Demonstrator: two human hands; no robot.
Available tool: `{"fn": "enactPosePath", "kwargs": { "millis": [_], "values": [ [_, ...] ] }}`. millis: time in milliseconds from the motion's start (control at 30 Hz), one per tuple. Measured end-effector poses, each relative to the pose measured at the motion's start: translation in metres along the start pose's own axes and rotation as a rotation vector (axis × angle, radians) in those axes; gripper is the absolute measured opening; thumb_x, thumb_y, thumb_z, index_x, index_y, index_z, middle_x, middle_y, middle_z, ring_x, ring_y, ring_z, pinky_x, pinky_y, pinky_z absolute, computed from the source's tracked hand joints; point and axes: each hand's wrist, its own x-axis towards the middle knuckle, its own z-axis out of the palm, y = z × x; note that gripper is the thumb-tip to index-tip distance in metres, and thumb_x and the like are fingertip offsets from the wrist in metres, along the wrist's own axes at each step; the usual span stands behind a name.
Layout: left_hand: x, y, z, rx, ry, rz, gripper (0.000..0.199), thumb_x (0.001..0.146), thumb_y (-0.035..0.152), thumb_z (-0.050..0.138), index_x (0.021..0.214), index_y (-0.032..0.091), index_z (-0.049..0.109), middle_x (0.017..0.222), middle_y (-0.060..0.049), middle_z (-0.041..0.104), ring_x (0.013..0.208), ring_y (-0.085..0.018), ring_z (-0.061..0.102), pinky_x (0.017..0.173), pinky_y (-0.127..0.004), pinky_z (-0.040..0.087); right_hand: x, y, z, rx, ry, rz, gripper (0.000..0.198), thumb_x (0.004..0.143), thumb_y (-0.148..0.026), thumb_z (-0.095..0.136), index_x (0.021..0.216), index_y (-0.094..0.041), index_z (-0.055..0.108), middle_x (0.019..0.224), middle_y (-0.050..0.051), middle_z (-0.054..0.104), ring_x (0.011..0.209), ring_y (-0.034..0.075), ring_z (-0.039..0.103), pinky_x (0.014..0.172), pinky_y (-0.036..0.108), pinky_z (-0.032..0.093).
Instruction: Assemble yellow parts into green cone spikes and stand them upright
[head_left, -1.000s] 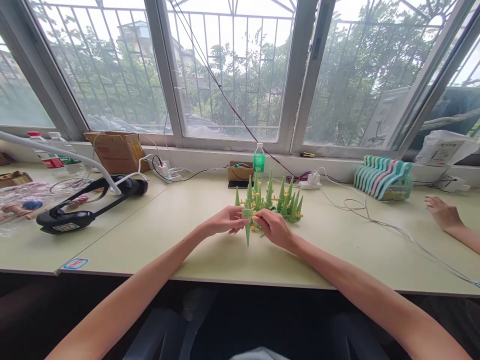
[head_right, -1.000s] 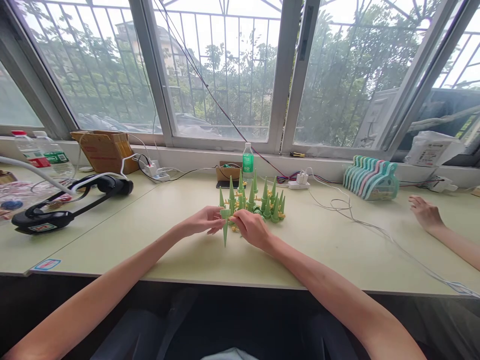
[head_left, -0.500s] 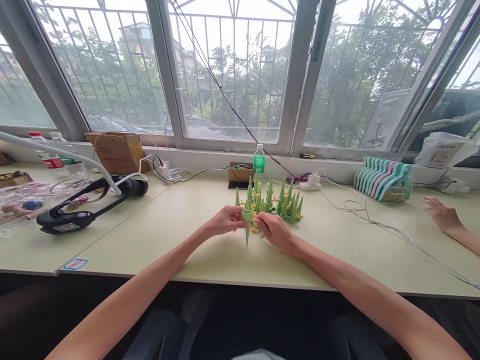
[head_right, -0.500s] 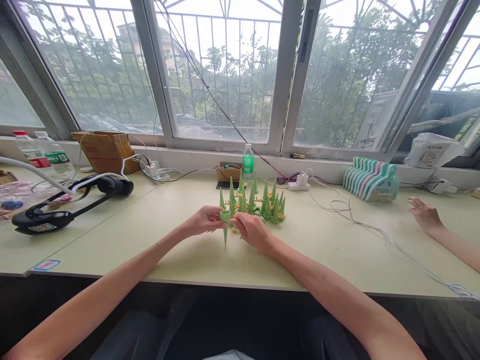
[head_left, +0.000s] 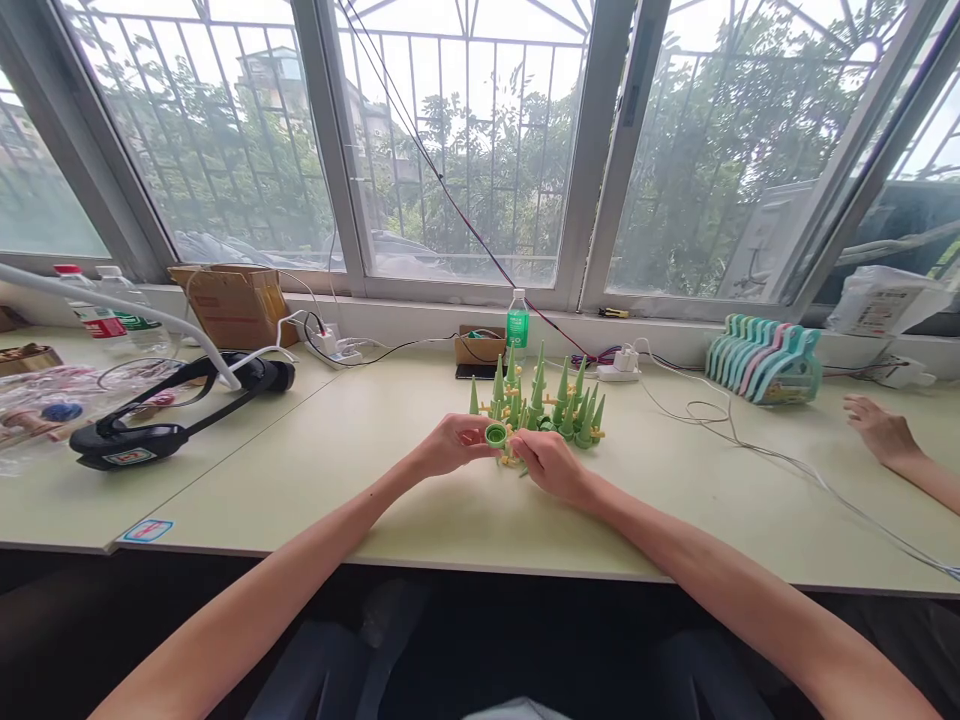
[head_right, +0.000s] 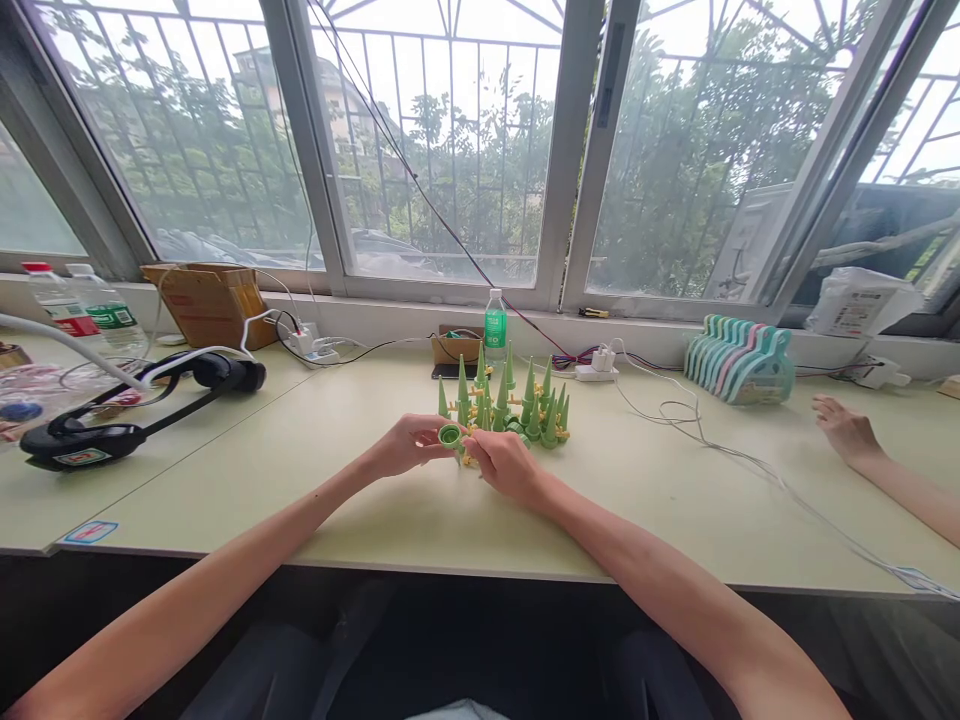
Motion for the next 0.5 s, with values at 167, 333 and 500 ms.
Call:
{"fn": "enactPosePath", "kwargs": {
  "millis": [167, 333, 500],
  "values": [
    [0.000, 0.005, -0.001, -0.006, -0.029, -0.015, 0.042, 0.077, 0.044, 0.071, 0.105, 0.012, 0.071, 0.069, -0.002, 0.060, 0.054, -0.009, 0.047, 0.045, -0.020, 0.039, 0.000, 0.000, 0.001, -0.008, -0.009, 0.000, 0.037, 0.103, -0.035, 0.032, 0.072, -0.019, 0.046, 0.063, -0.001, 0.049, 0.054, 0.011, 0.039, 0.057, 0.023, 0.031],
    [0.000, 0.010, -0.004, -0.063, -0.051, -0.012, 0.043, 0.074, 0.040, 0.074, 0.108, 0.014, 0.067, 0.069, 0.001, 0.053, 0.055, -0.008, 0.049, 0.046, -0.020, 0.041, -0.001, -0.002, 0.003, -0.026, 0.047, -0.044, 0.034, 0.102, -0.034, 0.036, 0.073, -0.019, 0.047, 0.063, -0.001, 0.049, 0.054, 0.011, 0.039, 0.056, 0.023, 0.031],
    [0.000, 0.012, -0.007, -0.197, -0.058, -0.037, 0.037, 0.073, 0.036, 0.075, 0.099, 0.018, 0.056, 0.072, 0.004, 0.051, 0.057, -0.008, 0.050, 0.045, -0.017, 0.040, 0.000, -0.004, 0.003, -0.018, 0.102, -0.086, 0.030, 0.102, -0.032, 0.037, 0.079, -0.019, 0.050, 0.065, 0.000, 0.053, 0.055, 0.010, 0.042, 0.055, 0.022, 0.033]
  ]
}}
